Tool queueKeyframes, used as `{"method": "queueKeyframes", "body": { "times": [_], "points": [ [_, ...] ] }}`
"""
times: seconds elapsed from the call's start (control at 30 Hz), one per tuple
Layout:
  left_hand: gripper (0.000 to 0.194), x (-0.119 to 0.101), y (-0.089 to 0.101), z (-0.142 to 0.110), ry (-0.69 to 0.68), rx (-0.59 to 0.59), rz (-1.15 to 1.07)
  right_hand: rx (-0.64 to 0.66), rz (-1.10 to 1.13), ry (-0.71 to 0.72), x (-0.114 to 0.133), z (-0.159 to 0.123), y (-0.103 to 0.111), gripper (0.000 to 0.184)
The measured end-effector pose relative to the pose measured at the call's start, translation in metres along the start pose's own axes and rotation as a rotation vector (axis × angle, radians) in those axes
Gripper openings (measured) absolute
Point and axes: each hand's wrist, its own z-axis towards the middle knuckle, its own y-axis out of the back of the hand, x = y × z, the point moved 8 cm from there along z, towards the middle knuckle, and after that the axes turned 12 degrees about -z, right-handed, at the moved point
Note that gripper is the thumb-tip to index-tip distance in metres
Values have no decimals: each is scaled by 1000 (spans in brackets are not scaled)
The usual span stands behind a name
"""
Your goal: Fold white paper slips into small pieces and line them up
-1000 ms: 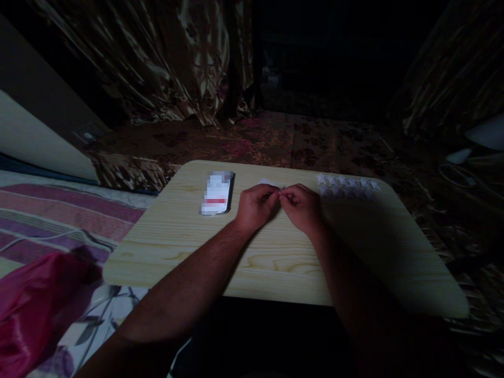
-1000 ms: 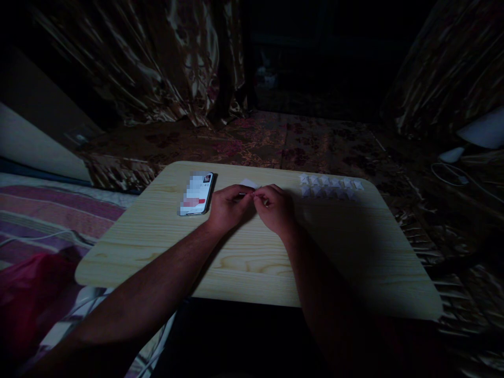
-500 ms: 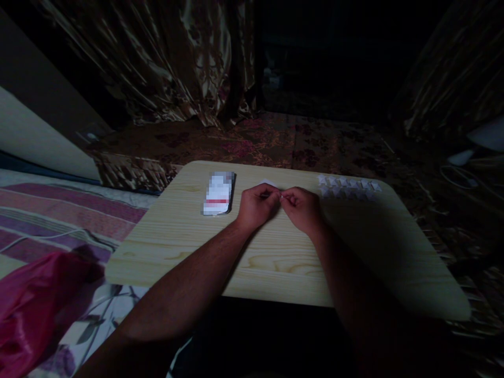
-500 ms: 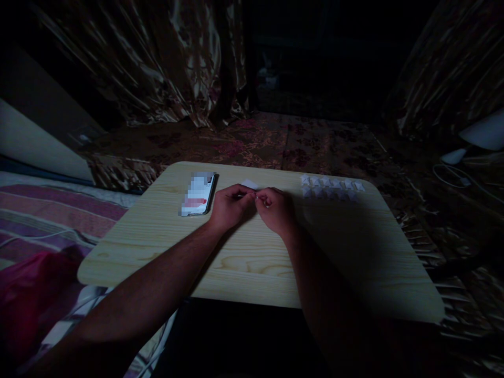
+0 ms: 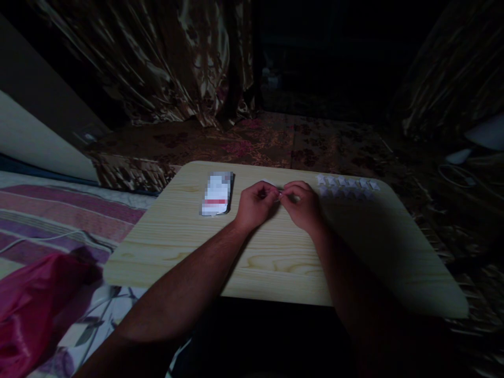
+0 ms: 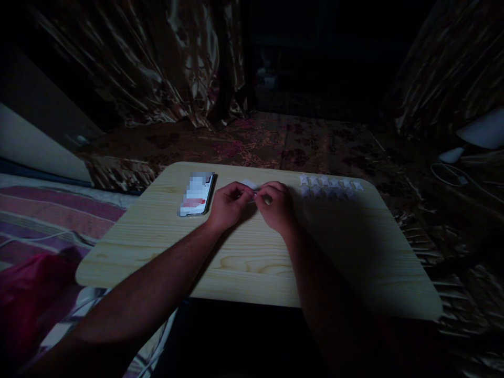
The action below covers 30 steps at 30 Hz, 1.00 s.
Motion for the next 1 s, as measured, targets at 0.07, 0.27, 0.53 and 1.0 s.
{"method": "queueKeyframes", "body": {
  "times": [0.07, 0.27, 0.53, 1.0],
  "points": [
    [18, 2, 0, 1, 35, -13, -45, 31, 102, -60, -6, 0, -4, 5],
    [21, 7, -4, 1, 124, -10, -194, 104, 274, -334, -26, -4, -16, 14],
    [28, 15, 2, 3, 170, -86, -286, 101, 517, -385, -29, -2, -20, 25],
    [26, 17, 8, 3, 182, -169, -297, 189, 535, -411, -21, -4, -23, 24]
  ]
}}
